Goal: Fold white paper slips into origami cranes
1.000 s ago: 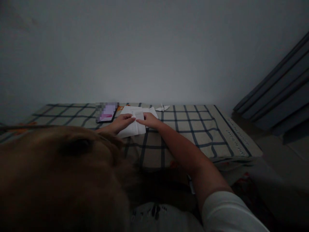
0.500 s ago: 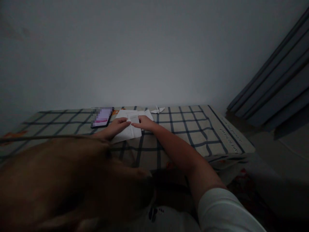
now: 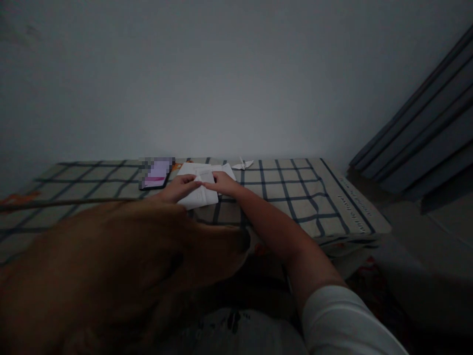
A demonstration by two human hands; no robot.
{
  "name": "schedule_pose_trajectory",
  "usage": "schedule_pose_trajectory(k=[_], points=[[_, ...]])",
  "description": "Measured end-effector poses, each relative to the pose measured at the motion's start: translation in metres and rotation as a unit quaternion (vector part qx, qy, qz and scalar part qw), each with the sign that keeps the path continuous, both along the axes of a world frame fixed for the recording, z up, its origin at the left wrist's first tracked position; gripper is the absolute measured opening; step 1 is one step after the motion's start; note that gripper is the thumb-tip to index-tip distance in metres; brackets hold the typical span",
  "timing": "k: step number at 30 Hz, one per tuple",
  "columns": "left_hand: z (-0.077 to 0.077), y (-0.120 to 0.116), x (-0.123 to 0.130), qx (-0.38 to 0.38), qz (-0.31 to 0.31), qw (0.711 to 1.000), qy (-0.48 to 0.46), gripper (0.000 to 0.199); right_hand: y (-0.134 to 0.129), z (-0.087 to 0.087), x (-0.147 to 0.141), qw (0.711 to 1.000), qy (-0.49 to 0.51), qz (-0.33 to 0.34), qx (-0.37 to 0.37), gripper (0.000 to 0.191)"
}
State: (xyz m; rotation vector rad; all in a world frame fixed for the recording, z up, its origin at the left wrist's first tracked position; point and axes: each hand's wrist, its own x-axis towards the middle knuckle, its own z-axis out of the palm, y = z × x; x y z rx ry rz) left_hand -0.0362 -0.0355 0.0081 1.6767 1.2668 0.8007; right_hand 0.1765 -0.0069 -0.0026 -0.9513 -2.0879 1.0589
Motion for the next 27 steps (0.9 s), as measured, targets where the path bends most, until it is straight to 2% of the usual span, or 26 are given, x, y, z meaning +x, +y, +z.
schedule_pose_trajectory(k=[8, 19, 27], points=[[0.0, -0.006, 0.0, -0.01, 0.0, 1.0, -0.008, 0.03, 0.015, -0.018, 0.003, 1.0, 0.008, -0.013, 0.009, 0.029], [-0.004, -0.001, 0.001, -0.008, 0.016, 1.0, -0.01, 0.024, -0.003, 0.007, 0.003, 0.999, -0.018, -0.027, -0.002, 0.027], [-0.009, 0.004, -0.001, 0.005, 0.033, 0.999, 0.023, 0.024, 0.004, 0.0, 0.006, 0.999, -0.028, -0.015, 0.007, 0.029]])
